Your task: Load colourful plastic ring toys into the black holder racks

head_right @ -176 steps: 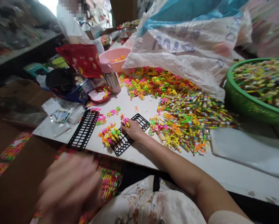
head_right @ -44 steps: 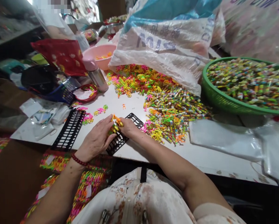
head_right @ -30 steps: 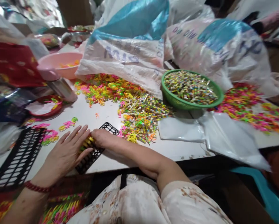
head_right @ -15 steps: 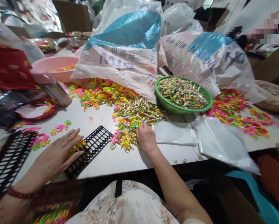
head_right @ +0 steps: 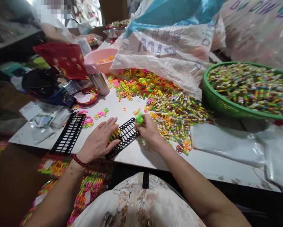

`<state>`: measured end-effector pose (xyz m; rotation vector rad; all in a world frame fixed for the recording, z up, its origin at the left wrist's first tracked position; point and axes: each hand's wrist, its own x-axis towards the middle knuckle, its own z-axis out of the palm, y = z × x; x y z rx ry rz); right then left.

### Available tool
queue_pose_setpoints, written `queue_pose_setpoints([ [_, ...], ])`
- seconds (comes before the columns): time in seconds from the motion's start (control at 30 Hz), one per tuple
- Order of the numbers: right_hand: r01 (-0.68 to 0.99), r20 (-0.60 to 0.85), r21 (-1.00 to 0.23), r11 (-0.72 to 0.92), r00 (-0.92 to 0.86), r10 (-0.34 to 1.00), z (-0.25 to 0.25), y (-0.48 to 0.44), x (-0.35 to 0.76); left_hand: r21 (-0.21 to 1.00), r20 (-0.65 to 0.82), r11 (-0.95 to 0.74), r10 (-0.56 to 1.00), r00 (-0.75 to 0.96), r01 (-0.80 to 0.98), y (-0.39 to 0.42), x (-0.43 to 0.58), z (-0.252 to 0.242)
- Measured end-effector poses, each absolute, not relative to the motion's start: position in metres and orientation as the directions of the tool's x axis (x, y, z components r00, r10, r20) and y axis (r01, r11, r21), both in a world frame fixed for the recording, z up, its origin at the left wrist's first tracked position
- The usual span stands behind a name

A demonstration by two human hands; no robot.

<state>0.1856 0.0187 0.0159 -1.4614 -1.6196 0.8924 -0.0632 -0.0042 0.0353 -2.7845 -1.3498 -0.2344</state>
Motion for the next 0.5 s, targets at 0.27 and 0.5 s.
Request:
queue_pose_setpoints([
  [0.27, 0.602, 0.040, -0.764, 0.234, -0.317, 0.947, -0.023, 0.050, 0.113, 0.022, 0.136, -0.611, 0.786, 0.603, 0.792, -0.006, -0.061, 0.040],
  [0.5, 0.632, 0.034, -0.670, 0.389, -0.497, 0.867, -0.028, 0.048, 0.118, 0.005, 0.153, -0.635, 0.764, 0.627, 0.773, -0.002, -0.064, 0.036],
])
